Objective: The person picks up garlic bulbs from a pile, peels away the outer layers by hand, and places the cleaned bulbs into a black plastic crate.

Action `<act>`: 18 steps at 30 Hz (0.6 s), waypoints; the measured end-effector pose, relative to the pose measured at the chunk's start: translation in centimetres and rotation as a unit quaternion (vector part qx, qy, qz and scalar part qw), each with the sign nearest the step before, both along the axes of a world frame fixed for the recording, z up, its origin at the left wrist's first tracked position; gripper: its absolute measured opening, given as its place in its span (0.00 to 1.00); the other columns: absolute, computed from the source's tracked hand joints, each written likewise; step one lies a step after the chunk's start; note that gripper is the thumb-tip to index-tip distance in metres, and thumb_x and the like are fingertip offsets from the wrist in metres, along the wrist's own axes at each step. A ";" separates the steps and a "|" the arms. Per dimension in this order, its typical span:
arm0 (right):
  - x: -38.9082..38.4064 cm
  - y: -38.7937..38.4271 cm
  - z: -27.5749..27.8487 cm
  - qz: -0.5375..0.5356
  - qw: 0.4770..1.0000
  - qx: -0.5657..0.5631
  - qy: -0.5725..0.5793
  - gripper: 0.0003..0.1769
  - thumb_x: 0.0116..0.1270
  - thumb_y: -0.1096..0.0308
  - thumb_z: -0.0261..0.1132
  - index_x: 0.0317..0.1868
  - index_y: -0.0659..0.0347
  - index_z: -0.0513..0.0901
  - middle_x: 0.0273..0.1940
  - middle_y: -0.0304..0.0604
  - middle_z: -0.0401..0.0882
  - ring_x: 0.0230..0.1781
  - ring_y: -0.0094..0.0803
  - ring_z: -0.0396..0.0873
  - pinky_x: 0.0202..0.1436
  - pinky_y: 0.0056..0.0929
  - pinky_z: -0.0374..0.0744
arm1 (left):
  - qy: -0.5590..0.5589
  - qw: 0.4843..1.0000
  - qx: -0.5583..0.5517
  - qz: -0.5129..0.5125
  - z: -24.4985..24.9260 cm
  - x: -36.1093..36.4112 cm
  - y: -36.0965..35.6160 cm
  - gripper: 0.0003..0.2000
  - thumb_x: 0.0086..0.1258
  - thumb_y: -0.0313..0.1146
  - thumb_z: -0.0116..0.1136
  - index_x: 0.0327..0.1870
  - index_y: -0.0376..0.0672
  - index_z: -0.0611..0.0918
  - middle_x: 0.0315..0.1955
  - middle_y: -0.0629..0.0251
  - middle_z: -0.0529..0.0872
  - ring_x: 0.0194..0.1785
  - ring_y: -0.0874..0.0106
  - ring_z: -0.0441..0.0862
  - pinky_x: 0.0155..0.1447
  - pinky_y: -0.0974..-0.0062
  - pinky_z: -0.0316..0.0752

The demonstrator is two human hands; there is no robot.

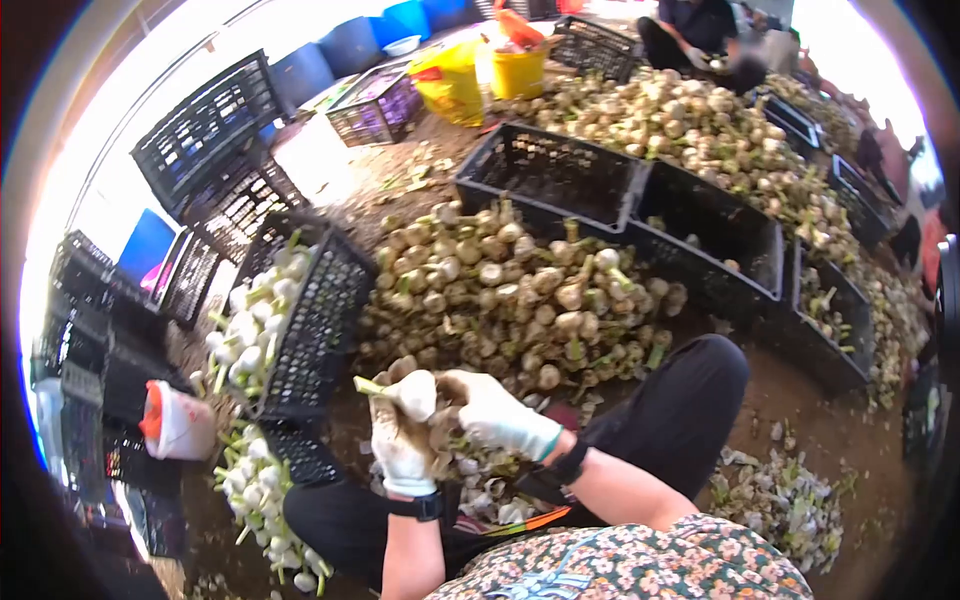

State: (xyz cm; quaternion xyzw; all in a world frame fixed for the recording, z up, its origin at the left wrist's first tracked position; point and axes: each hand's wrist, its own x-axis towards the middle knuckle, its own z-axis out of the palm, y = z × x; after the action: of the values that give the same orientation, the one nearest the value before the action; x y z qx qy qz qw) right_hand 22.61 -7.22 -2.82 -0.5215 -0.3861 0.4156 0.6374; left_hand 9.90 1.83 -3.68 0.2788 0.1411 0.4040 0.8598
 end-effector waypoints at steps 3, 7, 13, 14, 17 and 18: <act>0.5 -0.6 -0.5 0.036 0.988 -0.118 -0.090 0.14 0.61 0.70 0.69 0.46 0.64 0.84 0.39 0.45 0.85 0.41 0.32 0.82 0.47 0.34 0.79 | 0.016 0.998 0.066 0.005 -2.0 0.0 1.5 0.18 0.81 0.42 0.46 0.66 0.50 0.74 0.65 0.62 0.77 0.66 0.62 0.75 0.69 0.49 0.72; 0.0 -1.4 -3.4 0.147 0.933 -0.080 -0.320 0.13 0.59 0.66 0.66 0.42 0.63 0.85 0.36 0.52 0.85 0.40 0.49 0.83 0.47 0.39 0.80 | 0.013 0.994 -0.104 0.021 -3.4 0.4 3.0 0.14 0.80 0.44 0.48 0.59 0.51 0.76 0.55 0.63 0.82 0.59 0.62 0.79 0.65 0.38 0.71; 10.5 0.9 -6.9 -0.322 0.851 -0.281 -0.305 0.15 0.60 0.66 0.62 0.47 0.59 0.85 0.47 0.57 0.82 0.52 0.57 0.78 0.57 0.48 0.77 | -0.082 0.990 -0.001 0.117 2.2 3.8 14.5 0.22 0.78 0.47 0.50 0.58 0.35 0.72 0.55 0.44 0.77 0.58 0.51 0.79 0.61 0.52 0.83; 13.3 1.9 -9.7 -0.409 0.790 -0.294 -0.349 0.17 0.60 0.67 0.62 0.49 0.57 0.85 0.49 0.57 0.81 0.53 0.59 0.77 0.58 0.49 0.76 | -0.081 0.984 -0.044 0.152 4.6 4.1 16.3 0.26 0.77 0.48 0.53 0.61 0.32 0.69 0.58 0.41 0.75 0.61 0.50 0.77 0.64 0.50 0.80; 19.7 2.7 -10.2 -0.355 0.727 -0.359 -0.467 0.18 0.63 0.65 0.58 0.51 0.49 0.86 0.47 0.55 0.81 0.52 0.55 0.79 0.57 0.50 0.76 | -0.140 0.988 0.009 0.064 7.9 4.2 17.9 0.22 0.77 0.46 0.54 0.57 0.34 0.75 0.50 0.46 0.82 0.56 0.54 0.81 0.66 0.50 0.77; 21.0 2.9 -10.3 -0.293 0.719 -0.408 -0.480 0.17 0.64 0.64 0.56 0.49 0.47 0.87 0.46 0.53 0.81 0.52 0.52 0.79 0.57 0.50 0.75 | -0.140 0.989 0.045 0.021 8.0 4.5 16.6 0.19 0.77 0.45 0.54 0.54 0.36 0.78 0.45 0.51 0.85 0.53 0.56 0.83 0.63 0.52 0.79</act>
State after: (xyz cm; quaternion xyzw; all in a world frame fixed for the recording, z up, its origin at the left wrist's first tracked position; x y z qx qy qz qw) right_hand 43.62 -4.33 -13.11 -0.9479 -0.2611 0.0194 0.1817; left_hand 14.43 18.42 4.30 0.2548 0.0072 0.4628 0.8490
